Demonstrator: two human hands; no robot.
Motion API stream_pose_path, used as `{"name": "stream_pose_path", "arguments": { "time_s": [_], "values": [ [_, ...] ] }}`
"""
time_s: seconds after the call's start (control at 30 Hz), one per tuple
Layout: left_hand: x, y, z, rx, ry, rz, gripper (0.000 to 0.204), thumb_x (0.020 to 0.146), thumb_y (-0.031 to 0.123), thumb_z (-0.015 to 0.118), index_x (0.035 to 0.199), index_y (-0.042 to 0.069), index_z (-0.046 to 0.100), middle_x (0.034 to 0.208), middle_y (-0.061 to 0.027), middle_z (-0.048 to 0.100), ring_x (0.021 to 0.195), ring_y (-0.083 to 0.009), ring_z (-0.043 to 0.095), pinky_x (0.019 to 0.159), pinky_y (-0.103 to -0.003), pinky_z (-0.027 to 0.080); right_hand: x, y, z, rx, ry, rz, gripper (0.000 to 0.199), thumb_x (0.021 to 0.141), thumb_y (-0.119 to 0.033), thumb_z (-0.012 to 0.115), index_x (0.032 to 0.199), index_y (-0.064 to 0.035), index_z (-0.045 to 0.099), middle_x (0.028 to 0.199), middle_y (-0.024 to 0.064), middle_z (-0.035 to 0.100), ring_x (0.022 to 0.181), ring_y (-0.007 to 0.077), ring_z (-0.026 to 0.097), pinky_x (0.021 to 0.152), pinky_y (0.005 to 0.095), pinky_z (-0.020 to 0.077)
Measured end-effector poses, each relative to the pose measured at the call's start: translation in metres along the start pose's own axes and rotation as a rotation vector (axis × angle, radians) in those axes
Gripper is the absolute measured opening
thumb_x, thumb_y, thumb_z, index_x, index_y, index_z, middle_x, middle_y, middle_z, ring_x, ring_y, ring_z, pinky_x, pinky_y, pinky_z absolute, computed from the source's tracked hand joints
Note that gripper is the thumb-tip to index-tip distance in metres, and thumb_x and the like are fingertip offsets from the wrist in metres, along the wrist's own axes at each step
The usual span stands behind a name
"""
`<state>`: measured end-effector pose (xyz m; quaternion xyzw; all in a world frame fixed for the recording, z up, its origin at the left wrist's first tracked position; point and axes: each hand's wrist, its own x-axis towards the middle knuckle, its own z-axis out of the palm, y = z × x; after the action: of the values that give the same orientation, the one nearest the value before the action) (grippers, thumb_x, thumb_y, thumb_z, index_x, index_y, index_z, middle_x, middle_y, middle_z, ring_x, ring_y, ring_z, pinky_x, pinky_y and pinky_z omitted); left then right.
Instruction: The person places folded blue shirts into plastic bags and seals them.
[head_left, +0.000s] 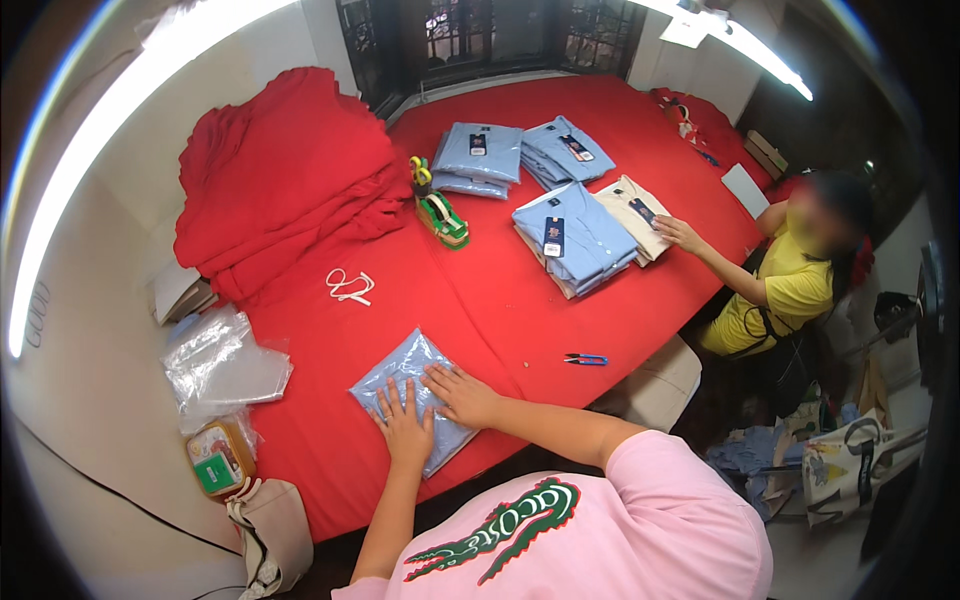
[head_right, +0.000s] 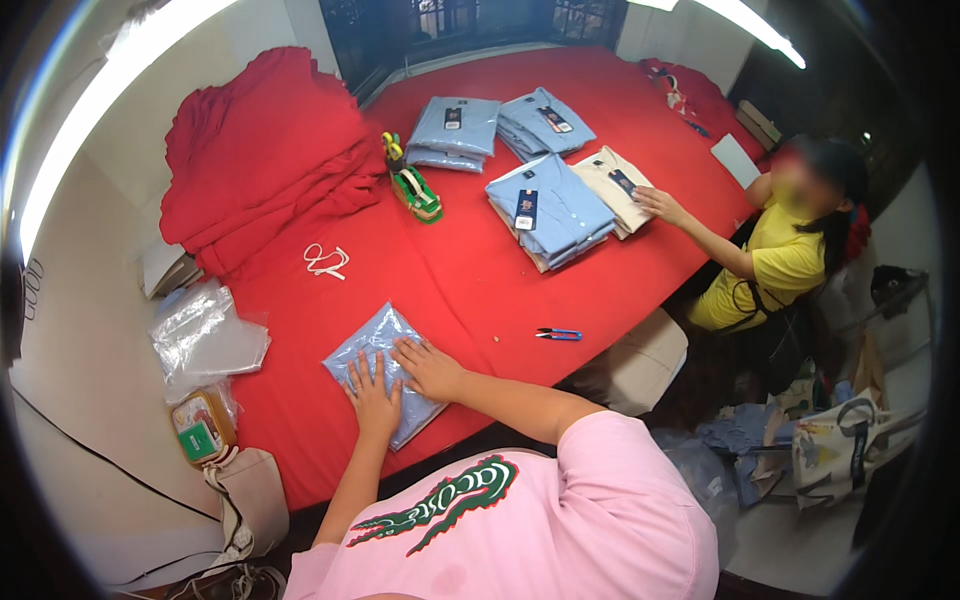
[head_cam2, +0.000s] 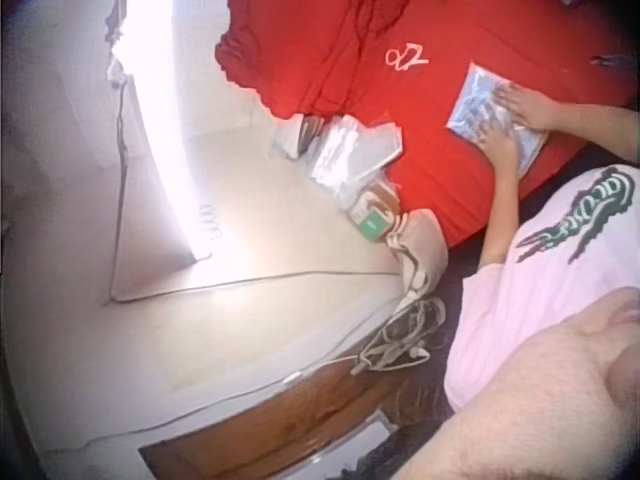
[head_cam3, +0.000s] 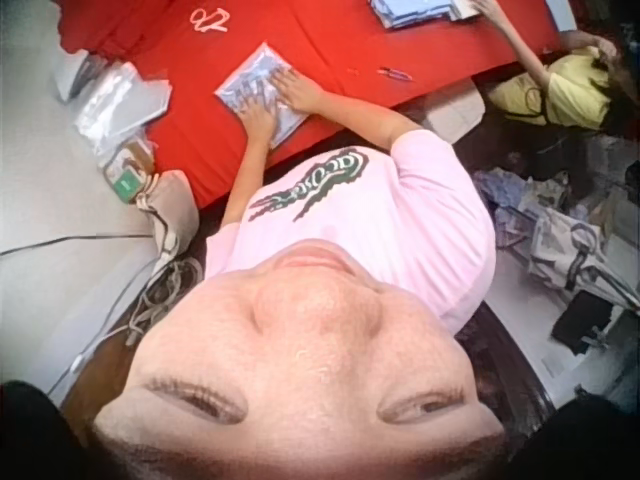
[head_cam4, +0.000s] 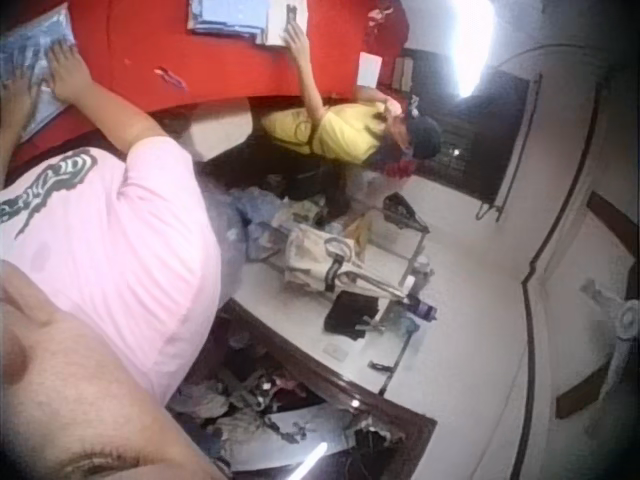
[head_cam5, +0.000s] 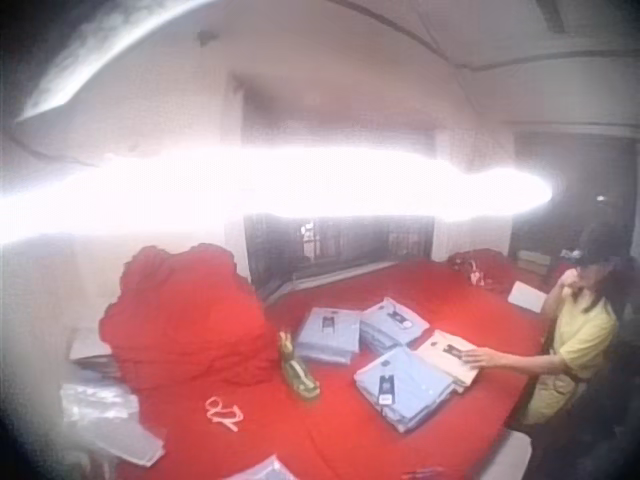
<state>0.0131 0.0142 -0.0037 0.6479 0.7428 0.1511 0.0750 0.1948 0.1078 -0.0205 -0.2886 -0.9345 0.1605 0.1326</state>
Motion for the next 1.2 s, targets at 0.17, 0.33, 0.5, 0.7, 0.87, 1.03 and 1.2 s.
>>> {"name": "stream_pose_path", "arguments": {
  "time_s": [0.17,0.33,0.5,0.7,0.87,1.03,1.2],
  "values": [
    [-0.054,-0.024,-0.03,-0.322,-0.05,0.021,0.071,0.099,0.035,0.072,0.161,0.009,0.049,0.175,-0.0217,0.027,0.162,-0.0464,0.022,0.13,-0.061,0.021,-0.039,-0.017,-0.08,-0.124,-0.291,-0.319,0.091,0.093,-0.033,0.076,0.169,-0.0133,0.031,0.176,0.0188,0.025,0.163,0.0371,0.027,0.123,0.067,0.0316],
    [-0.108,-0.001,-0.024,-0.209,-0.149,0.15,0.079,0.09,0.032,0.081,0.158,0.007,0.05,0.172,-0.0238,0.032,0.159,-0.0479,0.027,0.13,-0.058,0.025,-0.061,0.014,-0.037,-0.272,-0.185,-0.473,0.061,0.099,-0.023,0.063,0.157,-0.0153,0.046,0.162,0.0218,0.045,0.152,0.0377,0.045,0.109,0.0562,0.0507],
    [-0.106,0.006,-0.023,-0.14,-0.037,0.102,0.085,0.082,0.022,0.084,0.157,0.007,0.048,0.164,-0.0238,0.042,0.152,-0.0487,0.038,0.126,-0.058,0.033,-0.02,-0.002,-0.037,-0.308,-0.195,-0.498,0.031,0.099,-0.021,0.061,0.129,-0.0129,0.061,0.123,0.016,0.069,0.107,0.0307,0.071,0.075,0.0467,0.0616],
    [-0.087,-0.012,-0.091,-0.375,0.145,-0.068,0.043,0.087,-0.001,0.064,0.125,0.012,0.077,0.097,-0.0222,0.075,0.097,-0.0399,0.074,0.088,-0.048,0.058,-0.007,-0.063,-0.123,0.178,-0.086,-0.064,0.03,0.089,-0.024,0.078,0.117,-0.0126,0.073,0.101,0.0067,0.078,0.102,0.0326,0.074,0.08,0.0433,0.0606],
    [-0.065,0.018,-0.221,-0.635,-0.172,0.097,0.037,0.092,-0.007,0.062,0.124,0.004,0.075,0.105,-0.0186,0.079,0.098,-0.0276,0.079,0.087,-0.038,0.06,-0.044,-0.059,-0.204,0.656,0.17,-0.099,0.064,0.076,-0.019,0.091,0.136,-0.0118,0.071,0.124,0.0102,0.078,0.118,0.0303,0.073,0.103,0.0415,0.0561],
    [-0.015,0.051,-0.25,-0.74,-0.467,0.038,0.028,0.098,0.001,0.068,0.126,-0.001,0.073,0.105,-0.0096,0.08,0.102,-0.0151,0.074,0.095,-0.033,0.056,-0.121,-0.016,-0.158,1.15,-0.247,0.361,0.055,0.089,-0.014,0.089,0.14,-0.004,0.07,0.129,0.0056,0.077,0.121,0.0168,0.067,0.111,0.0367,0.0499],
    [0.039,0.063,-0.18,-0.721,-0.06,-0.044,0.036,0.1,0.011,0.073,0.134,0.0,0.07,0.124,-0.0142,0.077,0.115,-0.0191,0.071,0.1,-0.034,0.054,-0.139,0.024,-0.134,1.238,0.066,0.645,0.048,0.098,-0.02,0.082,0.139,-0.0004,0.069,0.126,0.0078,0.077,0.114,0.014,0.068,0.102,0.0338,0.054]
  ]
}}
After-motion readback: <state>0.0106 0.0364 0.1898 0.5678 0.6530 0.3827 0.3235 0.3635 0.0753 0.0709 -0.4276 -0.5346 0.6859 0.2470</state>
